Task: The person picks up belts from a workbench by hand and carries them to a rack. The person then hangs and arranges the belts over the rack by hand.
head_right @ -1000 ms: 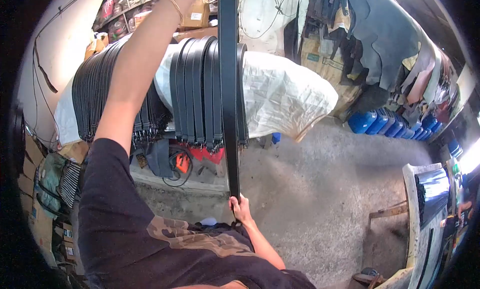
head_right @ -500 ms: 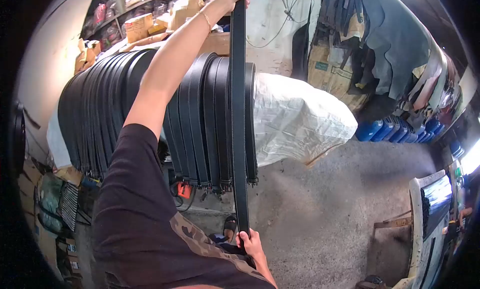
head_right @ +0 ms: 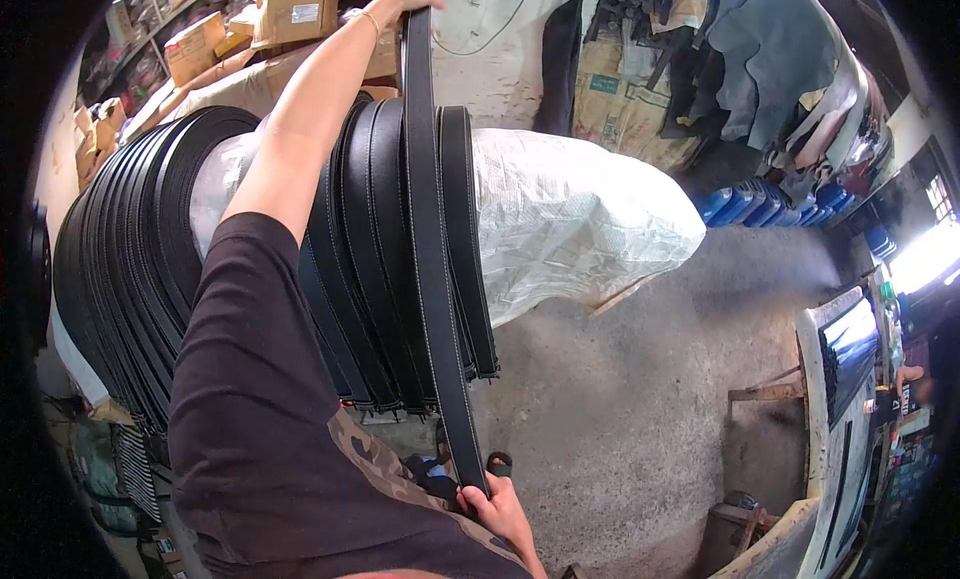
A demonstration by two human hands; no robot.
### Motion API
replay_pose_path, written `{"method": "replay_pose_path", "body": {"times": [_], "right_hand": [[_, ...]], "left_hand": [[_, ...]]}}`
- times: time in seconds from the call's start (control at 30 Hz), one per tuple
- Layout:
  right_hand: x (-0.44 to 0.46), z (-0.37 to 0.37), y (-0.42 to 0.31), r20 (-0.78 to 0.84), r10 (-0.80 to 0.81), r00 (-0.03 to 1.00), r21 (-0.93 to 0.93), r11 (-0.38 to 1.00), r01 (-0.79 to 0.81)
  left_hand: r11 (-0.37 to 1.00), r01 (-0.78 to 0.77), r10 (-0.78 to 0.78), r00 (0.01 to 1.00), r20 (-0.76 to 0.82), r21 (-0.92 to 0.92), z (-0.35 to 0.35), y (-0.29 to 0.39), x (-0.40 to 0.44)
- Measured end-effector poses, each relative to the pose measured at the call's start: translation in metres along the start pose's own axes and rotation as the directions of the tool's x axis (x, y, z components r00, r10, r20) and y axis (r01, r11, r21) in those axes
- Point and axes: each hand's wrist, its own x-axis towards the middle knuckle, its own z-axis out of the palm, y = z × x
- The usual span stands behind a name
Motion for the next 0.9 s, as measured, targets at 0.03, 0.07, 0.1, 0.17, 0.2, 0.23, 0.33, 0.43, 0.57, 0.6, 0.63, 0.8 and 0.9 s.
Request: {"method": "replay_pose_path", "body": {"times": [0.03, 0.07, 0.1, 0.17, 0.2, 0.23, 0.33, 0.43, 0.57, 0.6, 0.63, 0.8, 0.9], "right_hand": [[-0.002, 0.001, -0.003, 0.011, -0.037, 0.999, -0.052, 0.998, 0.037], [-0.004, 0.002, -0.006, 0.011, -0.034, 0.999, -0.056, 0.998, 0.035], [-0.004, 0.004, -0.007, -0.007, -0.024, 1.0, -0.071, 0.997, 0.023], [-0.006, 0.008, -0.013, -0.018, -0.01, 1.0, -0.083, 0.997, 0.009], [-0.002, 0.008, -0.022, -0.01, -0.023, 1.0, -0.083, 0.996, 0.022], [0.002, 0.009, -0.031, -0.002, -0.034, 0.999, -0.081, 0.996, 0.034], [0.017, 0.018, -0.052, 0.032, -0.102, 0.994, -0.133, 0.985, 0.106], [0.032, 0.029, -0.067, 0.017, -0.106, 0.994, -0.03, 0.994, 0.107], [0.051, 0.026, -0.083, 0.096, -0.189, 0.977, 0.028, 0.982, 0.187], [0.054, 0.026, -0.09, 0.121, -0.188, 0.975, 0.07, 0.981, 0.18], [0.06, 0.026, -0.096, 0.14, -0.237, 0.961, 0.077, 0.971, 0.228], [0.086, 0.023, -0.14, 0.321, -0.233, 0.918, 0.185, 0.966, 0.181], [0.099, 0.022, -0.158, 0.379, -0.231, 0.896, 0.238, 0.96, 0.147]], "left_hand": [[0.989, 0.097, -0.097, 0.995, -0.006, 0.111, 0.011, 0.009, -0.045], [0.927, 0.284, -0.286, 0.958, -0.028, 0.243, 0.015, 0.011, -0.056], [0.866, 0.171, -0.119, 0.983, -0.139, 0.47, 0.014, -0.003, -0.032], [0.738, 0.101, 0.116, 0.955, -0.274, 0.667, 0.015, -0.04, 0.003], [0.737, 0.107, 0.111, 0.955, -0.276, 0.668, 0.012, -0.039, -0.005], [0.745, 0.057, 0.169, 0.948, -0.27, 0.665, 0.009, -0.031, -0.018], [0.734, -0.044, 0.293, 0.921, -0.257, 0.678, 0.0, -0.014, -0.049], [0.702, -0.326, 0.61, 0.735, -0.298, 0.633, -0.005, 0.006, -0.103], [0.909, -0.151, 0.287, 0.904, -0.318, 0.389, 0.018, 0.032, -0.213], [0.923, -0.159, 0.294, 0.879, -0.376, 0.35, 0.029, 0.031, -0.239], [0.873, -0.305, 0.461, 0.771, -0.44, 0.381, 0.047, 0.022, -0.277], [0.733, -0.669, 0.316, 0.499, -0.807, -0.126, 0.211, -0.03, -0.517], [0.735, -0.643, 0.274, 0.572, -0.773, -0.215, 0.285, -0.051, -0.569]]}}
